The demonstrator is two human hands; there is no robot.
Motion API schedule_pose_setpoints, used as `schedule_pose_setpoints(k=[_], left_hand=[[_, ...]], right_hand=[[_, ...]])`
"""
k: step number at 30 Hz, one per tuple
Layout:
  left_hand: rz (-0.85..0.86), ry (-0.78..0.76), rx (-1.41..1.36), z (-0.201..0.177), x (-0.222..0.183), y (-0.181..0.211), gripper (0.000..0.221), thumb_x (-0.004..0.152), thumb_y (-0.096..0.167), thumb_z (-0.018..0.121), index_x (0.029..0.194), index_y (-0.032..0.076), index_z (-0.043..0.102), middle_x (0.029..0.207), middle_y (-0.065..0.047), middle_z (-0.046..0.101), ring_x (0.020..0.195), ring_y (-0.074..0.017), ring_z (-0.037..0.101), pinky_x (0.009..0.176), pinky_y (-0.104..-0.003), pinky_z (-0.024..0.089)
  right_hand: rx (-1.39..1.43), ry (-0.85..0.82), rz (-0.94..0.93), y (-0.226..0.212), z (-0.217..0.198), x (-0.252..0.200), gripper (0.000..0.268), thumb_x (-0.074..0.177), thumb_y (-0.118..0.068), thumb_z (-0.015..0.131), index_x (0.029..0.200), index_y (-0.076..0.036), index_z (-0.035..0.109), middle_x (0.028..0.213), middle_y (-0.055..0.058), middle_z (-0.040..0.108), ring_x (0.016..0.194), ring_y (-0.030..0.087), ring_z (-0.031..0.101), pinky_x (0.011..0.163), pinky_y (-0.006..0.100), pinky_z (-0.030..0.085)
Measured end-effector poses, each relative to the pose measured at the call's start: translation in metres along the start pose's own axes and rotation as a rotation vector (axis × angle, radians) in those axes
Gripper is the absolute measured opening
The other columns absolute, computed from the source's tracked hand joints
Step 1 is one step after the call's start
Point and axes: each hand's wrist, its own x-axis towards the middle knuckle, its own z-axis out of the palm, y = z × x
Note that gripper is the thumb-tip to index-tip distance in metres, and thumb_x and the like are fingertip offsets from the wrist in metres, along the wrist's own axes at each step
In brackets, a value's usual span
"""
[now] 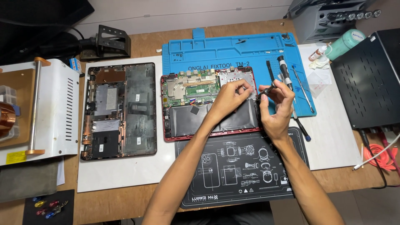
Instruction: Disassembling and reassembling internal laptop components including RAM, battery, and ribbon cables on a repair bench.
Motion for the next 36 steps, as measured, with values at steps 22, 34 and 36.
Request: schedule_pose_setpoints(k=[22,34,36], left_hand=[[0.005,-0.003,0.010,-0.001,0.000,0.001,0.008,0.090,0.007,0.063,0.092,0.004,0.070,0.058,-0.010,0.060,0.031,-0.0170,0.057,0.027,-0.024,0.041],[0.016,0.005,0.001,0.000,0.001,-0.001,0.008,0.089,0.005,0.063,0.091,0.003,0.071,0.057,-0.011,0.060,0.029,-0.0168,0.056,0.025,-0.024,0.040],[0.015,0.004,-0.003,-0.001,0.002,-0.001,0.008,0.089,0.005,0.063,0.090,0.003,0.070,0.057,-0.010,0.060,0.029,-0.0165,0.056,0.025,-0.024,0.040]], right_hand=[[0.006,0.000,-0.041,0.011,-0.001,-0.003,0.047,0.098,0.010,0.065,0.138,0.006,0.041,0.122,0.024,0.063,0.106,0.037,0.070,0.091,0.046,0.058],[-0.036,0.002,-0.062,0.019,-0.004,-0.006,0.049,0.096,0.010,0.073,0.136,0.005,0.046,0.119,0.021,0.062,0.103,0.036,0.070,0.089,0.044,0.059],[0.005,-0.017,-0.042,0.010,-0.002,-0.003,0.048,0.098,0.013,0.063,0.140,0.006,0.040,0.115,0.024,0.063,0.101,0.038,0.070,0.089,0.048,0.059]])
